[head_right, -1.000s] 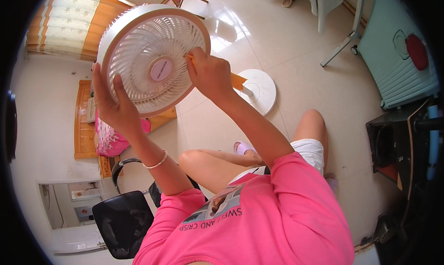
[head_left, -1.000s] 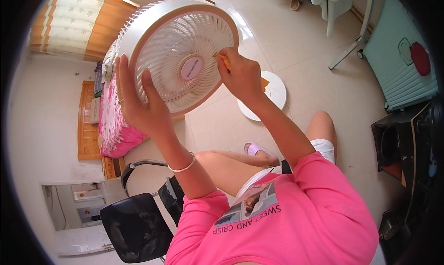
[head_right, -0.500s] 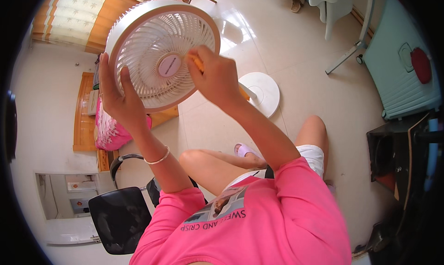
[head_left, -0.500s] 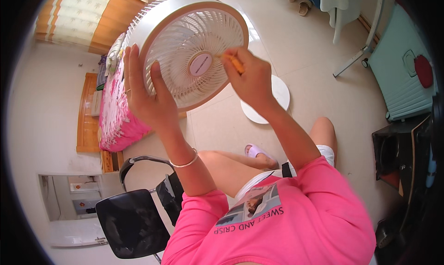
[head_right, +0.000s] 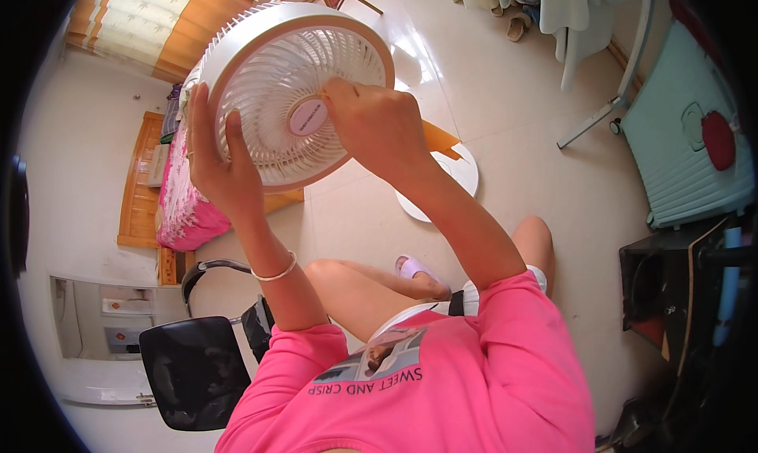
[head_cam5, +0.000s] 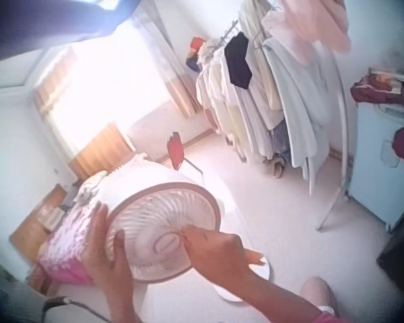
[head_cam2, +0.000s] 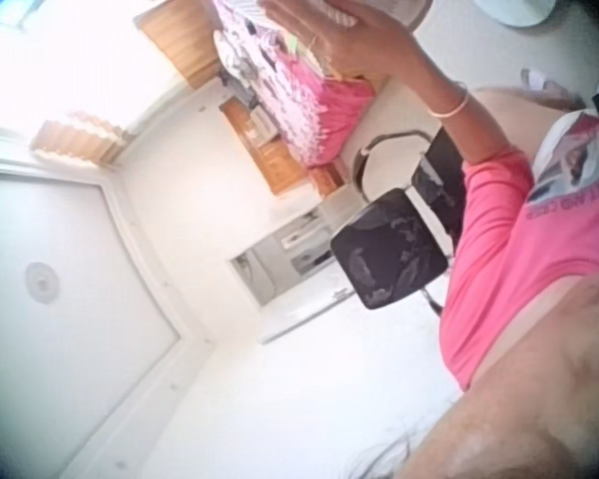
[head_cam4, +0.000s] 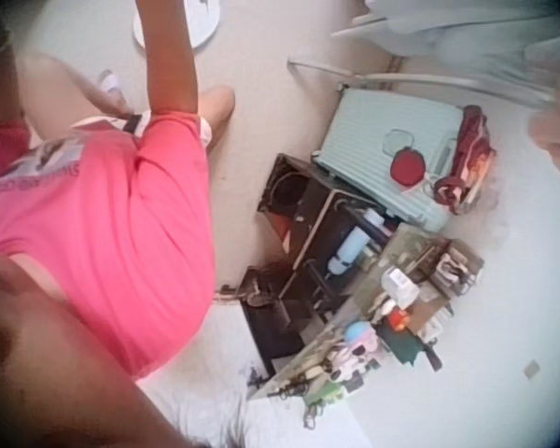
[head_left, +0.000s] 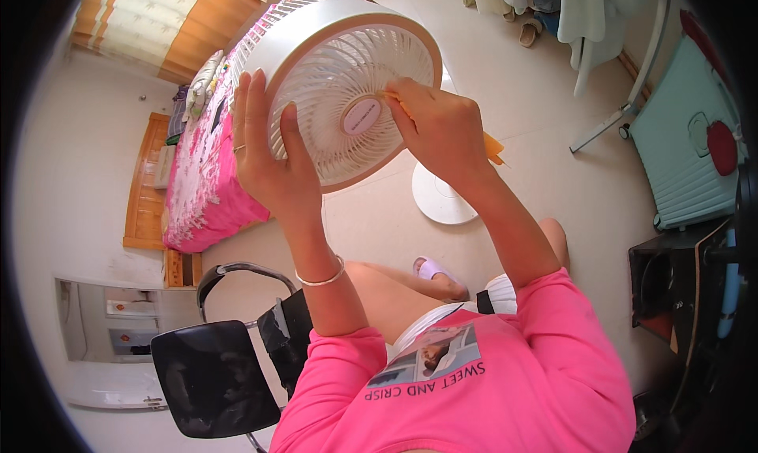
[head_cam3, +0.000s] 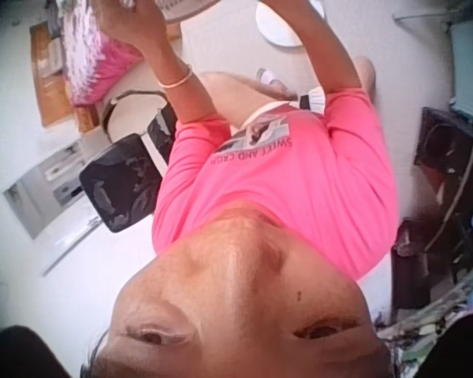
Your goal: The person is cleaning the front grill of a white standing fan by hand using an orange cloth and a cotton swab to wipe between the slats.
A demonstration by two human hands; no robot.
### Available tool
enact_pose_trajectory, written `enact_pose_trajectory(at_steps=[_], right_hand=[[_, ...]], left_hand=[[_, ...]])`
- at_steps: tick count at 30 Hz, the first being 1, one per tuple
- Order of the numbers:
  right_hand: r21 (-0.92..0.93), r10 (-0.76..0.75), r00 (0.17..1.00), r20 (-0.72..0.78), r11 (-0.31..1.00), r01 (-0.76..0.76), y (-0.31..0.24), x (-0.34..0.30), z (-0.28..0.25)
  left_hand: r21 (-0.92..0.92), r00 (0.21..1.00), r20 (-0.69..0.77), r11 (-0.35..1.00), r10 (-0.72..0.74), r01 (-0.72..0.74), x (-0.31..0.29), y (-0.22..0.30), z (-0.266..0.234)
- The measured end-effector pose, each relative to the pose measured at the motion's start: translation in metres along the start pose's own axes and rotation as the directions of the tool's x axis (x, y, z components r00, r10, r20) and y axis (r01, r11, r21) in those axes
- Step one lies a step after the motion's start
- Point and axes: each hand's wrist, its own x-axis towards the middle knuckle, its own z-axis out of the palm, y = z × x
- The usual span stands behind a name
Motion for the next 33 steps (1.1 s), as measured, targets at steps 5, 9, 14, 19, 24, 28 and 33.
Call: enact_pose_trajectory(at_steps=[5, 9, 14, 19, 24, 28, 33], right_hand=[[-0.012, -0.116, 0.991, 0.068, 0.993, 0.117, 0.004, 0.014, -0.003], [0.053, -0.119, 0.993, 0.005, 0.992, 0.118, -0.009, 0.023, -0.008], [0.041, -0.170, 0.980, -0.107, 0.984, 0.175, -0.013, 0.033, 0.008], [-0.037, -0.254, 0.945, -0.204, 0.967, 0.252, -0.012, 0.032, 0.017], [-0.186, -0.384, 0.914, -0.128, 0.915, 0.359, -0.010, 0.031, 0.017], [-0.264, -0.429, 0.894, -0.126, 0.884, 0.387, -0.008, 0.030, 0.021], [-0.273, -0.250, 0.968, 0.007, 0.931, 0.242, -0.010, 0.015, 0.019]], left_hand=[[-0.005, 1.000, 0.000, 1.000, 0.030, -0.030, 0.001, 0.001, 0.001], [0.008, 1.000, 0.004, 1.000, 0.013, -0.013, 0.002, -0.001, -0.002], [0.042, 1.000, 0.000, 0.999, 0.022, -0.022, 0.001, 0.003, -0.001], [0.000, 1.000, -0.015, 1.000, -0.006, 0.006, 0.002, 0.005, 0.000], [-0.028, 0.998, -0.043, 0.998, -0.053, 0.052, 0.001, 0.003, 0.000], [-0.030, 0.996, -0.065, 0.998, -0.065, 0.063, 0.001, 0.006, 0.003], [-0.071, 0.993, -0.103, 0.996, -0.059, 0.052, 0.004, 0.000, 0.009]])
